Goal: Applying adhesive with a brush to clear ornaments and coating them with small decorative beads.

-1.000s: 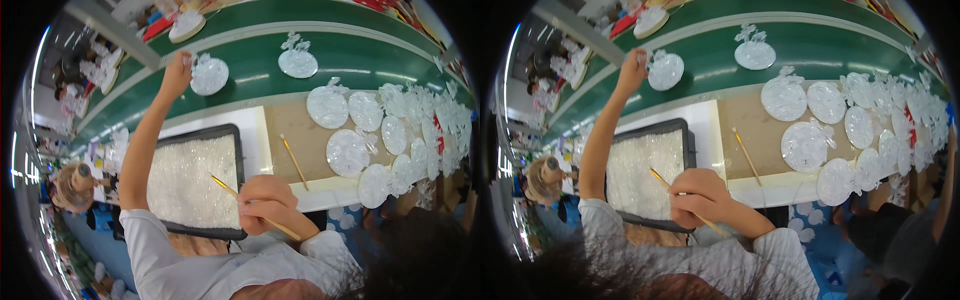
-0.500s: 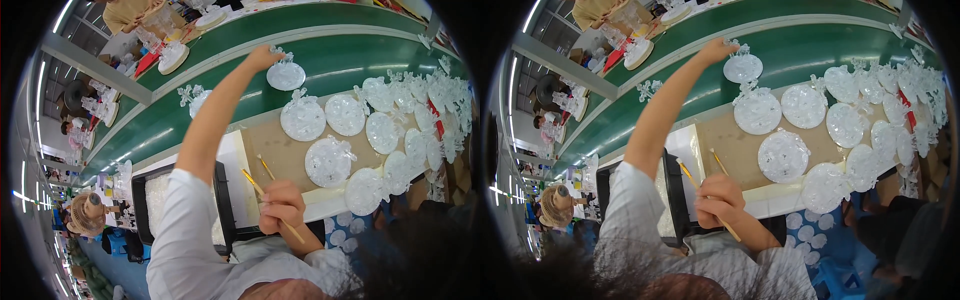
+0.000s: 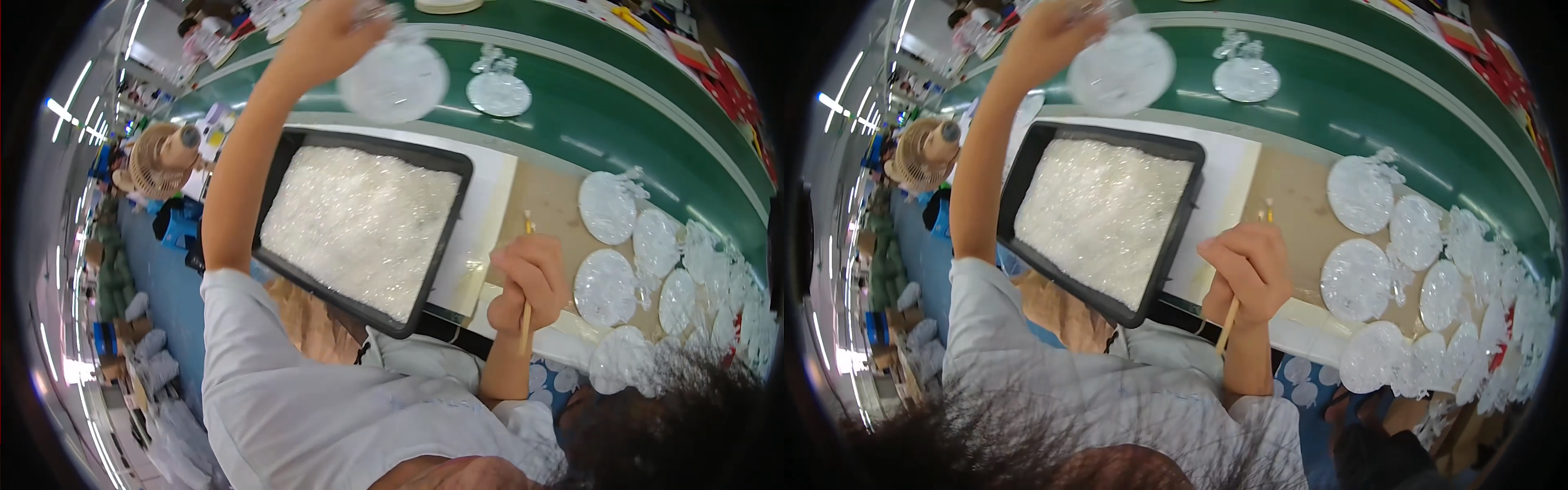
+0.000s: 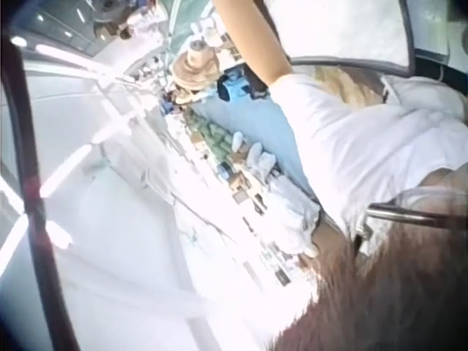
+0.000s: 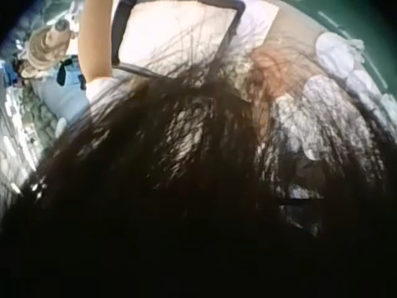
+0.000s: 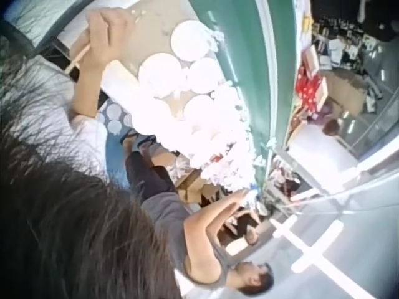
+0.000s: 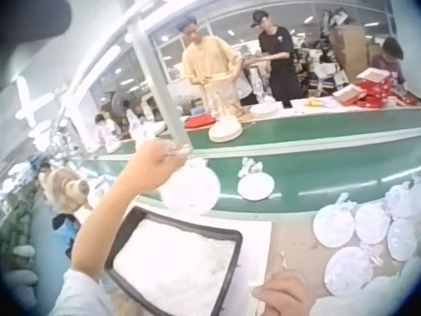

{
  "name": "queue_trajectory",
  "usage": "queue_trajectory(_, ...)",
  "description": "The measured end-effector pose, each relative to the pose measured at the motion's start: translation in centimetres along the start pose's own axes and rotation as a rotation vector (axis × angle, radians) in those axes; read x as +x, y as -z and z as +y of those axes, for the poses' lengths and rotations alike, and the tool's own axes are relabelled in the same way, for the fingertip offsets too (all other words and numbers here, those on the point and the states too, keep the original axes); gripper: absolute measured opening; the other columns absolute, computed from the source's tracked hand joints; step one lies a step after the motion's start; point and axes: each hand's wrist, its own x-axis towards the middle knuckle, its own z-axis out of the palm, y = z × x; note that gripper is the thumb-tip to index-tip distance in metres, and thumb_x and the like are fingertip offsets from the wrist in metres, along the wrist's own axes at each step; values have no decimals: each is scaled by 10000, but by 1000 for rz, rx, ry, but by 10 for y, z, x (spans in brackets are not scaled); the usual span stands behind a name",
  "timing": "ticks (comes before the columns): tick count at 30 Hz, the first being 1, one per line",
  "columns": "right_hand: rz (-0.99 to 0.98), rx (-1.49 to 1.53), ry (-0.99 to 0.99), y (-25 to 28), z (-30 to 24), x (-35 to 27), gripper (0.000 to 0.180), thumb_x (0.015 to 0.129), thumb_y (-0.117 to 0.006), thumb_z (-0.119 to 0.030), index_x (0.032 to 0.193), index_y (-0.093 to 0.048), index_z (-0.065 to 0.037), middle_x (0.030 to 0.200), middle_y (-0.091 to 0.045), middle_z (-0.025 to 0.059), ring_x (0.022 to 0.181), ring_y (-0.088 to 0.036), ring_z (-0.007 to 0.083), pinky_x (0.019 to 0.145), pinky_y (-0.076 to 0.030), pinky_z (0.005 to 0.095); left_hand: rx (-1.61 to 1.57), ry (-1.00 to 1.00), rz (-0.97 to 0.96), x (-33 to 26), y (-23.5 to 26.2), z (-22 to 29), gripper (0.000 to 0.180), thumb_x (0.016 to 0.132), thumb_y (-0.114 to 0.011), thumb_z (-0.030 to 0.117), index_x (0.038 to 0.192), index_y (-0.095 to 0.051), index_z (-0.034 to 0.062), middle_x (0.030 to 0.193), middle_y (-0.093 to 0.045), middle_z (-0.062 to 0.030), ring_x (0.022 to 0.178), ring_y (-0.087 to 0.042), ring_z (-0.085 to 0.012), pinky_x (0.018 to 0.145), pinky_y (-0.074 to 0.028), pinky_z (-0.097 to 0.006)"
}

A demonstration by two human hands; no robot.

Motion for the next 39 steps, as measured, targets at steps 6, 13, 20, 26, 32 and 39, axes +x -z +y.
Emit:
queue_trajectory(6,-601,-200,-12,-23,-36,31,151,680,-611,78,776,-660,-28,860,-658,81,663,-618,234,555,-484,331,217,458,-107,-158,64,-29,256,886,-621,246,930,-673,-1,659,-595,-219,647,-593,-393,587,-447,-438)
queue_trajectory(13,-1597,-645,216,-94,-55,45,85,732,-625,-70,738,-707,-51,804,-687,124,768,-694,276,597,-535,370,213,480,-194,-241,30,-63,234,882,-622,219,912,-662,-10,717,-623,-213,633,-585,-359,605,-463,-395)
queue_trajectory(20,-1683,-578,373,-171,-27,11,111,742,-605,-31,763,-715,-35,793,-686,148,796,-690,337,671,-555,425,-138,661,-147,-262,29,-64,280,829,-639,255,808,-644,-24,695,-619,-227,679,-604,-408,631,-471,-452)
queue_trajectory(26,-1885,-744,329,-177,-50,47,131,752,-608,-35,818,-721,-27,894,-699,171,839,-690,343,698,-562,414,-141,759,-168,-272,52,-52,289,808,-643,245,857,-656,-39,731,-640,-232,708,-633,-360,659,-492,-421)
queue_trajectory(32,-1799,-890,297,-174,-3,30,133,762,-612,-40,842,-717,-20,881,-696,172,848,-689,335,695,-562,400,-80,637,-291,-260,36,-64,265,797,-650,196,908,-662,-44,760,-680,-209,754,-681,-326,694,-525,-392)
queue_trajectory(39,-1693,-598,413,-165,-5,43,137,769,-610,-33,841,-726,-38,867,-690,135,813,-695,303,668,-558,392,-240,563,-409,-241,37,-66,290,773,-672,92,1038,-686,-24,812,-710,-182,735,-702,-284,701,-538,-373)
